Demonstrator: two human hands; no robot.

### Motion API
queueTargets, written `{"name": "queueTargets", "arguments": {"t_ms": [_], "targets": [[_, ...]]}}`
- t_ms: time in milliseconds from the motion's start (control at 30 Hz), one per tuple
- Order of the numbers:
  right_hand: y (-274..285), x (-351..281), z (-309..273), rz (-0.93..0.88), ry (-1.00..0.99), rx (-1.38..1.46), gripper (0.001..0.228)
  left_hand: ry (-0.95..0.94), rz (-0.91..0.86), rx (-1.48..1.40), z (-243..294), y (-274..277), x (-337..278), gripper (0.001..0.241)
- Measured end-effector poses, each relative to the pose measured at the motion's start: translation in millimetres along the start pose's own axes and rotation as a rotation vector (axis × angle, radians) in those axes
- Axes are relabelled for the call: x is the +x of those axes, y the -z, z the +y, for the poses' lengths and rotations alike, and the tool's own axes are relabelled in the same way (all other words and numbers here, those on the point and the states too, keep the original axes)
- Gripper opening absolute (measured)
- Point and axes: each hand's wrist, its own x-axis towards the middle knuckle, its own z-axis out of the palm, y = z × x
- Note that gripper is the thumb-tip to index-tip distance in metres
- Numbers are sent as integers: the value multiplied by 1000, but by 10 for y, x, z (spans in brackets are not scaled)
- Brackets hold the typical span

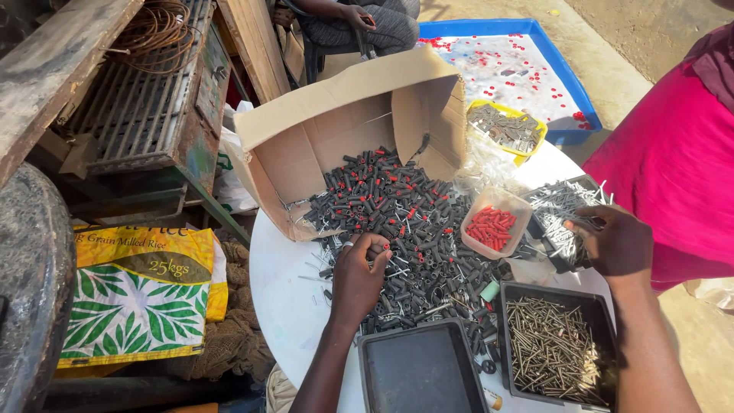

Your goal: Assembling plastic cable clips by inserting metal nails into them

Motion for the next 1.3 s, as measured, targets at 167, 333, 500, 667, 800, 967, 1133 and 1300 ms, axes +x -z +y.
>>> {"name": "queueTargets", "arguments": {"t_ms": [167,333,500,667,800,967,1133,1300], "targets": [[149,-41,-150,14,-27,164,18,-32,17,-58,110,70,-115,6],[257,-40,-310,100,-97,213,18,111,-29,-107,294,157,-208,14],[491,-93,-646,301,130,303,30,148,-23,-293,346,145,-358,28],[706,-320,-1085,186,-58,359,31,128,2,-411,385,67,-518,14],[928,-611,-1873,-53,-347,638,17,317,-59,-759,437,-51,-672,20],[881,-988,-2354,-254,-46,745,12,322,-36,-1046,487,-124,-808,26],[902,-1167,-2566,-232,164,718,14,378,-29,-1121,516,-163,-902,33],[813,-1210,-2548,-148,272,681,13,319,-16,-1110,542,-185,-958,30]]}}
